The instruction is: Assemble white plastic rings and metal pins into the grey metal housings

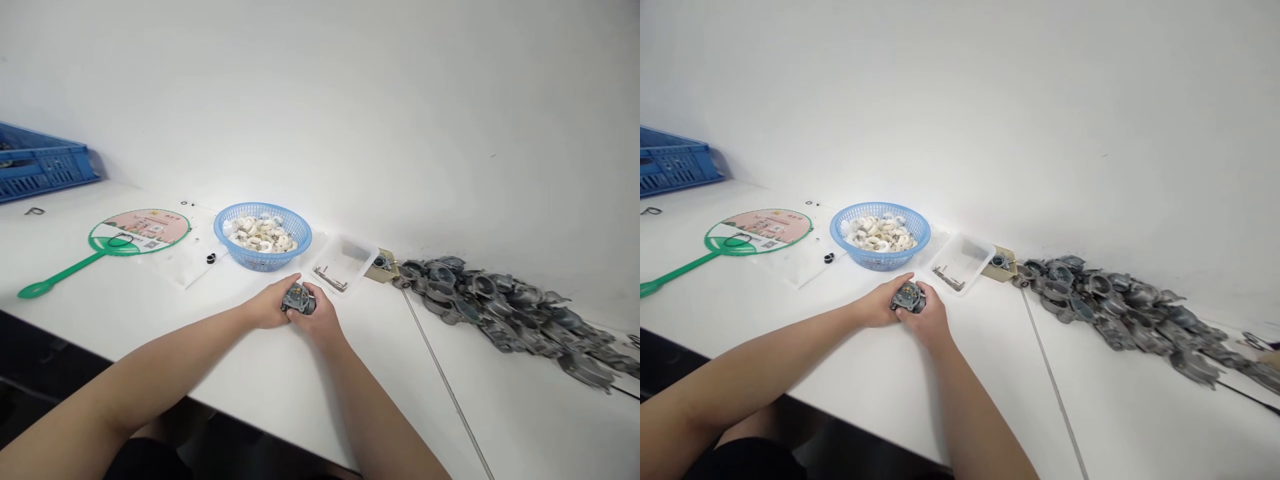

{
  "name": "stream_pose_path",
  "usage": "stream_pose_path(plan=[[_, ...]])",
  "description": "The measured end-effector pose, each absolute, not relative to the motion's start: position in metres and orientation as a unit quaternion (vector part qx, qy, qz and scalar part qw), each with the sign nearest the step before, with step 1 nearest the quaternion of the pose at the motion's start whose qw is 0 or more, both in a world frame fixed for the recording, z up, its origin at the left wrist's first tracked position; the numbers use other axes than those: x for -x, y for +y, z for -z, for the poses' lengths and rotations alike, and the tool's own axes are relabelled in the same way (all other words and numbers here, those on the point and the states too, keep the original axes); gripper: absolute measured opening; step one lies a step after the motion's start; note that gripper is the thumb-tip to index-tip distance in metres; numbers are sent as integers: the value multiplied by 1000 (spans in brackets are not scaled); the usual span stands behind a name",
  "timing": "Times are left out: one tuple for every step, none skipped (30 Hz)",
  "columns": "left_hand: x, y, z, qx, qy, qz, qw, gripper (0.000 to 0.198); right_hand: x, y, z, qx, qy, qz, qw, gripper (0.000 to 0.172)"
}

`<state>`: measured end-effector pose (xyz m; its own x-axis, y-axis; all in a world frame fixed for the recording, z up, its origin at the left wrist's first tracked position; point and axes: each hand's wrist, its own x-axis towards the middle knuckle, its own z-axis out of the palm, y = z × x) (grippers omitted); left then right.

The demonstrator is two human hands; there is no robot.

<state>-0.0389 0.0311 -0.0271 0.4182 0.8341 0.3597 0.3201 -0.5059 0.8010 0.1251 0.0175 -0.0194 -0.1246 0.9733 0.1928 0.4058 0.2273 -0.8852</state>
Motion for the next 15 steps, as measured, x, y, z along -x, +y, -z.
stream_pose_path(plan=[[38, 31, 28, -774, 370, -391, 332, 87, -125, 18, 18, 519, -666, -344, 411, 68], [38, 31, 28, -773, 370, -392, 335, 89, -125, 18, 17, 522, -665, -340, 411, 67], [37, 31, 29, -771, 370, -392, 339, 91, -124, 17, 16, 527, -665, -335, 409, 67], [37, 31, 29, -770, 371, -390, 342, 94, -124, 16, 14, 532, -666, -330, 406, 67], [38, 31, 28, -770, 373, -386, 345, 96, -124, 15, 13, 535, -668, -326, 402, 67], [39, 31, 27, -772, 374, -381, 345, 98, -123, 14, 11, 535, -671, -323, 398, 67], [42, 30, 24, -774, 375, -376, 344, 99, -123, 13, 10, 534, -675, -321, 395, 66], [46, 29, 20, -778, 374, -371, 342, 100, -124, 12, 9, 533, -677, -320, 393, 65], [51, 27, 15, -781, 374, -366, 340, 100, -124, 12, 9, 533, -678, -321, 391, 64], [56, 25, 9, -782, 374, -365, 340, 97, -124, 12, 9, 533, -677, -324, 391, 65], [63, 23, 3, -778, 374, -369, 345, 93, -125, 13, 10, 533, -675, -329, 390, 66], [70, 22, -5, -767, 374, -381, 355, 86, -125, 13, 11, 533, -672, -335, 390, 67], [78, 22, -13, -745, 378, -407, 369, 76, -126, 14, 12, 534, -669, -340, 390, 68], [85, 24, -21, -712, 384, -449, 379, 66, -127, 14, 12, 536, -666, -343, 389, 68], [93, 28, -29, -670, 398, -500, 379, 57, -127, 14, 13, 539, -664, -342, 389, 68]])
